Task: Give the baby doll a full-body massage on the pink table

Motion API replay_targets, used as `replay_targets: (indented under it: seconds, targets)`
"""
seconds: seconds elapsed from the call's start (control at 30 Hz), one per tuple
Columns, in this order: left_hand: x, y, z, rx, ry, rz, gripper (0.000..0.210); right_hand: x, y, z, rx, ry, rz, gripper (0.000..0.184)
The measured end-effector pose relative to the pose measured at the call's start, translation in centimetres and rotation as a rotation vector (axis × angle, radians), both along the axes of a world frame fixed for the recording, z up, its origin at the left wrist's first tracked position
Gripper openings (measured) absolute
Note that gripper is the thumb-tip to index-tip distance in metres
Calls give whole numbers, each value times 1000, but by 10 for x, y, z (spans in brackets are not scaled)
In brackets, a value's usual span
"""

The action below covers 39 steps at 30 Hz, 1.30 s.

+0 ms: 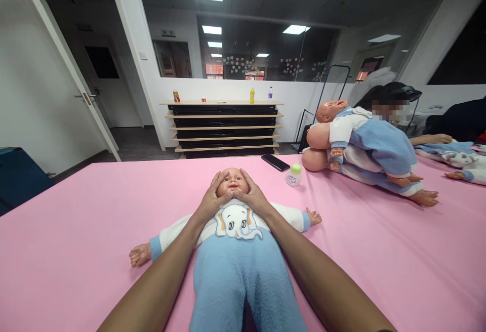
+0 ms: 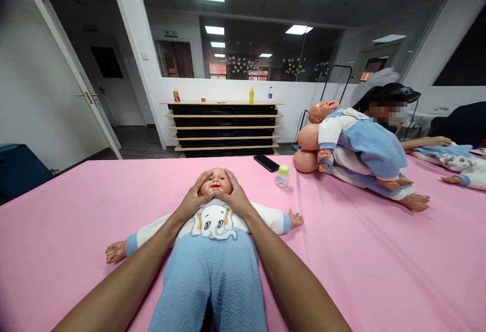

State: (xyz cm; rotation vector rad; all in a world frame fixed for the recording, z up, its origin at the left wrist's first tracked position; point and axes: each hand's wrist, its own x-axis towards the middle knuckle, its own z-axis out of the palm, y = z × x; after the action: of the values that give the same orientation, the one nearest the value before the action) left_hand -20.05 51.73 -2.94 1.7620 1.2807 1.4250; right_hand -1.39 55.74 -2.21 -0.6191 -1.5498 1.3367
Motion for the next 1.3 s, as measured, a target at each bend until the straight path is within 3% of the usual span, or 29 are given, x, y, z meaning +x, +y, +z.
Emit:
replay_targets:
  seconds: [0.13,0.27,0.47,0.57,0.67,0.77,0.83,0.93,1.0,1.17,1.3]
  targets:
    - [1,2,1,-28,-102,6,52,-6,7,-7,-77,96,52,78]
    - [2,2,0,-36,-149,24,52,-11,13,-13,-123,222,68,62]
    - [0,-2,1,-5,19,21,84,1,4,-5,48,-24,1,94]
    - [0,-1,2,-14,-18,0,68,0,3,-5,13,1,14,89]
    - [0,1,2,-35,-96,1,53,-7,8,-8,-110,155,76,74]
    - [1,1,1,-34,-146,26,52,-11,11,-10,-168,274,86,62]
    - [2,0,1,-14,-97,21,56,-9,8,-9,-105,205,44,64]
    - [1,-2,1,7,-6,16,81,-1,1,-3,21,29,-16,86]
    - [1,-2,2,2,-8,14,80,1,-1,-1,32,-4,-22,93]
    - [0,2,0,-47,-145,5,53,-6,3,-3,-140,166,78,79]
    - [1,1,-2,-34,-157,14,59,-8,5,-6,-154,210,67,74]
